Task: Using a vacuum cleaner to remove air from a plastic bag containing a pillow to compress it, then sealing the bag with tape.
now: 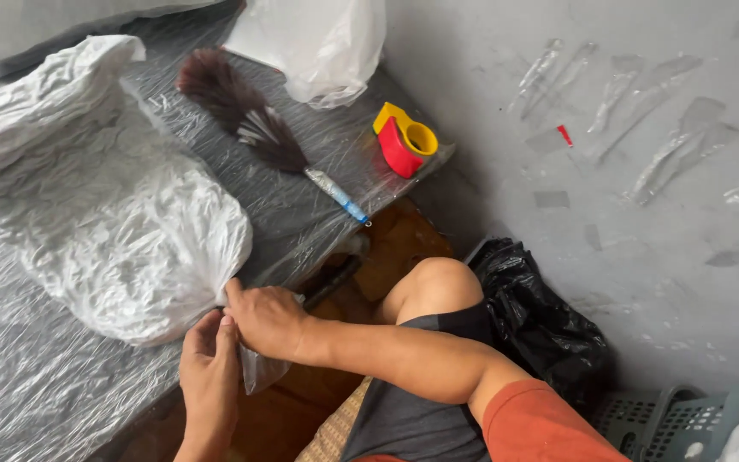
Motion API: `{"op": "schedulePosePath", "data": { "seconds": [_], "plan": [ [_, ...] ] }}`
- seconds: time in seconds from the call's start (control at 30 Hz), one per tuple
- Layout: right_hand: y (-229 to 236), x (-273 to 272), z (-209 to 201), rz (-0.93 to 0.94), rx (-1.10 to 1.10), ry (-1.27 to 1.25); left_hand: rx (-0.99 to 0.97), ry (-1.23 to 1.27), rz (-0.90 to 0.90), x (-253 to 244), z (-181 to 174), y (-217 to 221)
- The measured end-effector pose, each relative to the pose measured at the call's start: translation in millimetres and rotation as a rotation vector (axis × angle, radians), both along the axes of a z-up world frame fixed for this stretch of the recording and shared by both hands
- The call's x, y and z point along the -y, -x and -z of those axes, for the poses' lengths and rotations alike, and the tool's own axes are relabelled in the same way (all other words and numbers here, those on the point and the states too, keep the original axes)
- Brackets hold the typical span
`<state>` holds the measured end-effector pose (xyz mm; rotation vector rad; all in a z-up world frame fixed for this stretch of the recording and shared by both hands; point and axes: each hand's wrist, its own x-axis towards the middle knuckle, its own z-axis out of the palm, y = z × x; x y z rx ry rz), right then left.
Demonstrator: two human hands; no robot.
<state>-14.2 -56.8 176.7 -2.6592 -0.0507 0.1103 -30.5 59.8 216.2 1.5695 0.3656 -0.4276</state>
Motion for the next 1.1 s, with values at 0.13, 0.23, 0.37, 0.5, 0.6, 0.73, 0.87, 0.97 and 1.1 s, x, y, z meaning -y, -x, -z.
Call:
{"op": "schedulePosePath", "data": {
  "seconds": [0.13,0.23,0.37,0.5,0.6,0.73,0.87,0.97,1.1],
  "plan": [
    [12,-2,19,0.020,0.128,-0.003,-0.092,0.027,-0.010,8,-6,0],
    [21,-6,14,0.029,0.198,-0.109,-0.197,0.135,-0.065,10,-2,-2],
    [50,-17,-4,-0.030,0.252,-0.053,-0.201,0.180,-0.151,15,-12,0],
    [78,-23,3,-0.183,0.374,0.106,-0.213,0.277,-0.143,16,-16,5],
    [84,-23,-5,-0.240,0.344,0.209,-0.267,0.277,-0.168,10,-4,1],
    [88,-10,-12,-0.308,0.370,0.276,-0.326,0.225,-0.183,5,-1,-4],
    [69,38,-50,-0.370,0.154,-0.171,-0.245,0.278,-0.139,-1,18,-3],
    [52,106,-95,-0.049,0.162,-0.405,-0.195,0.305,-0.114,-2,24,0],
    [19,250,-83,0.783,0.469,-0.839,-0.173,0.318,-0.138,-5,32,2]
  ]
}}
